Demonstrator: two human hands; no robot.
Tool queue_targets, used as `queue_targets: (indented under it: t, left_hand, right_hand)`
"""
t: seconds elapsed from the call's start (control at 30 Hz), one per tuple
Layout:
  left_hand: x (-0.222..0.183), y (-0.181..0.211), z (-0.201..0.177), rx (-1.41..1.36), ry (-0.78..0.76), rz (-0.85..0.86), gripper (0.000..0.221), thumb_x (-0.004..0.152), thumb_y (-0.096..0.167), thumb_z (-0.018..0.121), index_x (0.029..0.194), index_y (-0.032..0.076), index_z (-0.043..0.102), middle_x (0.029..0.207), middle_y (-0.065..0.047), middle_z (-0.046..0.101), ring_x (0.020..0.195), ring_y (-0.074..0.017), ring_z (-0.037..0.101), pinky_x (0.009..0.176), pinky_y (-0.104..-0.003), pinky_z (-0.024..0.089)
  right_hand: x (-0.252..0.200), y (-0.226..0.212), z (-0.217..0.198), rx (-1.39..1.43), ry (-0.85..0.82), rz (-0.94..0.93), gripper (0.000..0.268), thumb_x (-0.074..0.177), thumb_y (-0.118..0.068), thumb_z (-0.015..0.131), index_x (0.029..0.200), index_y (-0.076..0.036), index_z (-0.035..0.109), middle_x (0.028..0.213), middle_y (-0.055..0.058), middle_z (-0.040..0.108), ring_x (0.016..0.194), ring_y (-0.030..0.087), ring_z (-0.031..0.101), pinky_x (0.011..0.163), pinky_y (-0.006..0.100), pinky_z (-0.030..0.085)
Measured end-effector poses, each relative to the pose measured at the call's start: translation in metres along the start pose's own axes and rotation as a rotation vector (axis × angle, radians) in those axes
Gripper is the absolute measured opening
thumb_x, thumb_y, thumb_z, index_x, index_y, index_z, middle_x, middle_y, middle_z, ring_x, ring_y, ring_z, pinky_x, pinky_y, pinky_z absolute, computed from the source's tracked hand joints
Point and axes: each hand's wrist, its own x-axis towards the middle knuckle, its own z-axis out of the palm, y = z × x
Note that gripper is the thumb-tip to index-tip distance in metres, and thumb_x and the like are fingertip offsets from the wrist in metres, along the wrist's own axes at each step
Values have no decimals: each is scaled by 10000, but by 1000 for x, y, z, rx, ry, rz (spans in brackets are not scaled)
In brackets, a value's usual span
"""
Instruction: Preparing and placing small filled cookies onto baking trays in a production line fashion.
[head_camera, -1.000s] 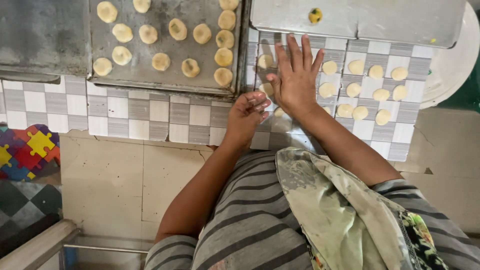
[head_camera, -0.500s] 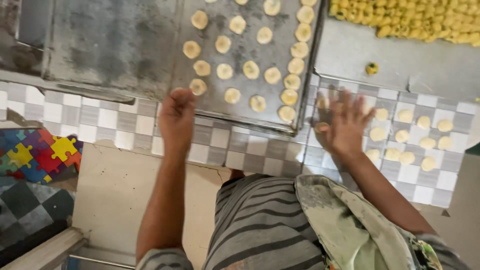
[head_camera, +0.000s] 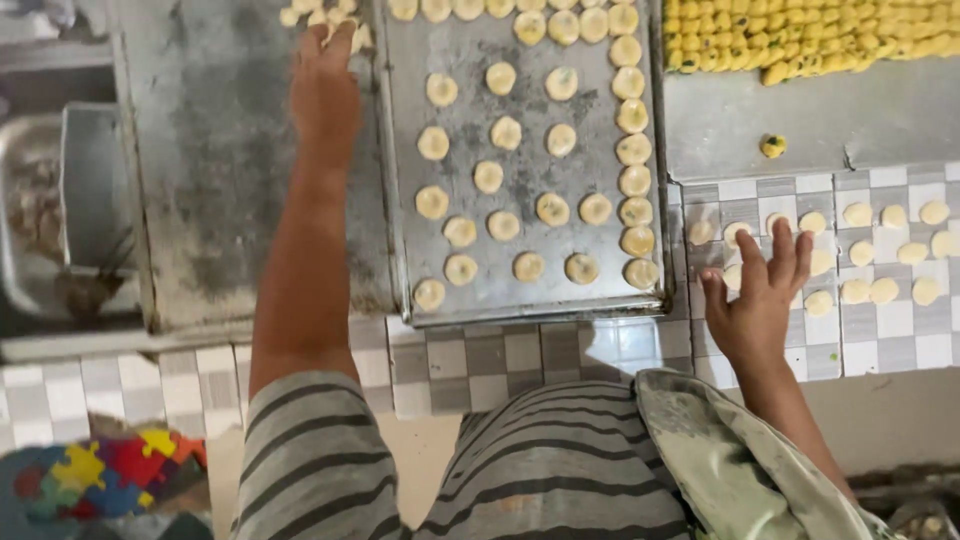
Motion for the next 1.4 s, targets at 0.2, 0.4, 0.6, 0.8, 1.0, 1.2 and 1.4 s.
queue_targets:
  t: [0.2, 0.4, 0.6, 0.8, 1.0, 1.2, 1.4]
  left_hand:
    - [39, -39, 66, 123, -15, 148, 136, 866, 69, 660, 990, 57, 715, 1041, -203, 489, 723, -389, 518, 517, -513, 474]
    - [35, -33, 21, -392, 114, -55, 124, 823, -75, 700, 909, 15, 705, 960, -164, 540, 764, -288, 609, 661, -416, 573]
    - [7, 35, -62, -1847, 118, -1149, 202, 834, 129, 653, 1007, 42, 594, 867, -100, 672, 771, -153, 671, 529, -194, 465]
    - [-83, 220, -80, -1870, -415, -874, 59, 869, 173, 623, 877, 127, 587, 830, 6, 614, 790, -119, 661, 575, -172, 531]
    - [-170, 380, -75, -1807, -729, -753, 240, 829, 102, 680, 1025, 7, 579, 894, -85, 559, 640, -160, 628, 496, -186, 520]
    - [-165, 446, -57, -1796, -639, -831, 170, 866, 95, 631, 1001, 29, 553, 882, -112, 556, 790, -235, 662, 508, -171, 425]
    - [-164, 527, -22, -1897, -620, -1073, 219, 896, 222, 594, 1074, 119, 521, 933, -94, 616, 753, -187, 665, 488, -166, 365]
  right_hand:
    - [-20, 4, -13, -137, 17, 184, 445, 873, -87, 699, 1265, 1, 506, 1487, 159, 178, 1389, 418, 61, 1046, 704, 240]
    - [-31, -1, -13, -64, 8, 252, 459, 865, -119, 690, 1275, -41, 500, 1477, 194, 226, 1368, 478, 117, 1029, 715, 211]
    - [11, -68, -45, 290, -203, 439, 461, 828, -77, 613, 1265, -9, 479, 1417, 244, 293, 1335, 415, 236, 894, 485, 474]
    - [-3, -87, -32, 704, -82, 182, 624, 696, -154, 780, 1243, 3, 526, 993, 147, 636, 827, 302, 657, 722, 389, 528]
    - [-12, -64, -53, 756, 1, 99, 490, 685, -144, 801, 1133, -35, 633, 796, 75, 611, 603, 218, 603, 583, 321, 498]
    - [-36, 23, -80, 920, -29, 187, 210, 776, -57, 719, 985, -49, 704, 751, 71, 607, 627, 141, 553, 590, 286, 453]
    - [-64, 235, -125, 76, 138, 199, 280, 773, 33, 750, 1040, 1, 675, 811, 169, 656, 734, 330, 636, 655, 372, 505]
